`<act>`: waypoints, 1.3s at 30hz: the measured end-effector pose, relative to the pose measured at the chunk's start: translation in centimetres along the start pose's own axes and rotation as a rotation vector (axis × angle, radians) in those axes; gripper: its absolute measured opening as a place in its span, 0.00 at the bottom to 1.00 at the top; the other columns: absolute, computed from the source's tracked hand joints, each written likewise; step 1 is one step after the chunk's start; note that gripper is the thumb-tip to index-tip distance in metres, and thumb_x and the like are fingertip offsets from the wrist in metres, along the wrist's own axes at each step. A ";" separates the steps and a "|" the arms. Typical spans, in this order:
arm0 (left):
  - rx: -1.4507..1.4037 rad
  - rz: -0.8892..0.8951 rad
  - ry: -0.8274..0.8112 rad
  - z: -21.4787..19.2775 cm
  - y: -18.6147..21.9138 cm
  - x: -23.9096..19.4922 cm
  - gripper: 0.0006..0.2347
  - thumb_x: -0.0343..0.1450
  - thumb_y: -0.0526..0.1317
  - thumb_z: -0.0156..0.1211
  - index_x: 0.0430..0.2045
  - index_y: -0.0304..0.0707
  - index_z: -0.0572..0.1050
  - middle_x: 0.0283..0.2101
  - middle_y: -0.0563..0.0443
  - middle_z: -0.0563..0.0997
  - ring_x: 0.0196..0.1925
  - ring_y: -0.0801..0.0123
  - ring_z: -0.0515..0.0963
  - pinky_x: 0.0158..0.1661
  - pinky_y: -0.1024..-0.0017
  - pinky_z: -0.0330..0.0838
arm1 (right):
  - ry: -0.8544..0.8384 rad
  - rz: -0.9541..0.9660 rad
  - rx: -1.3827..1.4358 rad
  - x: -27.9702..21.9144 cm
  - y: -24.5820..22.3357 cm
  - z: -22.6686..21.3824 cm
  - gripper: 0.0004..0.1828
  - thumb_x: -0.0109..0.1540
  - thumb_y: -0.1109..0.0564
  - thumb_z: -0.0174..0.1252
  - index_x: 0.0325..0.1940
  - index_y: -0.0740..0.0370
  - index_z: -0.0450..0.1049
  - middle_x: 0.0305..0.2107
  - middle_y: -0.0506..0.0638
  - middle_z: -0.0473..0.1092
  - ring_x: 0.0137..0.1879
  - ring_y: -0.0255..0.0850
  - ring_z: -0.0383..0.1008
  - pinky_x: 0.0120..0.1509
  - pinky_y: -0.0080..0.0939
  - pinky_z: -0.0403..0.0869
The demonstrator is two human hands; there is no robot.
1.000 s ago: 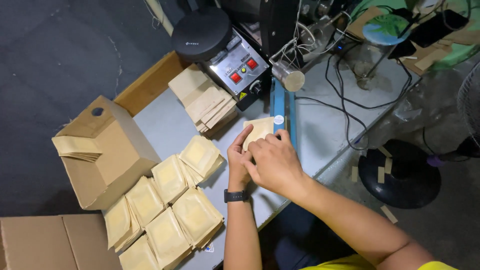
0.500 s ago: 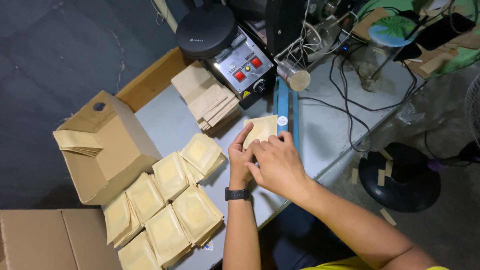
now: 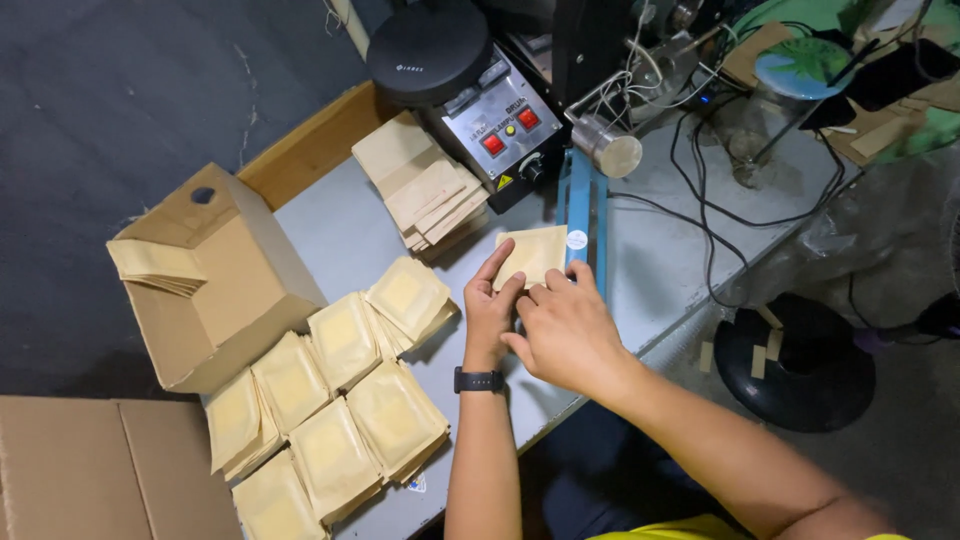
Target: Folding and sealing coffee bags using a heat sealer, then placing them into a cardboard box.
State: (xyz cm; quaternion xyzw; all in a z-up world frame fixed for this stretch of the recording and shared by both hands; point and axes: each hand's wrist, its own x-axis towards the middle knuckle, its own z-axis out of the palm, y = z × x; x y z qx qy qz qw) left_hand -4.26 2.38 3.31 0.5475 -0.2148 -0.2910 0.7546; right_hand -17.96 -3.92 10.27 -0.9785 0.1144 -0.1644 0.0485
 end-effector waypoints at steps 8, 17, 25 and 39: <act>-0.017 -0.003 0.019 -0.6 -1.2 0.1 0.25 0.69 0.28 0.60 0.65 0.41 0.71 0.25 0.50 0.83 0.23 0.76 0.82 0.28 0.79 0.79 | 0.008 -0.025 -0.050 -0.3 0.0 1.0 0.24 0.58 0.36 0.60 0.36 0.60 0.79 0.30 0.53 0.75 0.44 0.45 0.69 0.66 0.60 0.56; -0.007 0.016 0.008 -0.8 -2.0 0.3 0.25 0.69 0.29 0.61 0.65 0.42 0.71 0.25 0.50 0.82 0.23 0.76 0.82 0.27 0.78 0.79 | 0.010 -0.028 -0.076 -0.4 0.0 1.1 0.23 0.59 0.37 0.58 0.37 0.59 0.79 0.30 0.52 0.75 0.43 0.44 0.69 0.66 0.59 0.56; -0.006 0.018 0.002 -1.0 -2.0 0.3 0.25 0.69 0.30 0.60 0.65 0.42 0.71 0.25 0.48 0.82 0.23 0.76 0.81 0.27 0.78 0.79 | 0.028 -0.026 -0.068 -0.4 0.0 1.3 0.22 0.58 0.37 0.59 0.35 0.59 0.79 0.29 0.52 0.75 0.42 0.44 0.69 0.65 0.59 0.57; 0.004 0.001 0.012 -0.7 -1.4 0.1 0.25 0.69 0.29 0.59 0.65 0.42 0.71 0.24 0.50 0.81 0.24 0.75 0.82 0.28 0.79 0.79 | 0.060 -0.038 -0.056 -0.4 0.1 1.4 0.22 0.59 0.38 0.58 0.34 0.59 0.79 0.29 0.53 0.75 0.42 0.45 0.69 0.65 0.59 0.57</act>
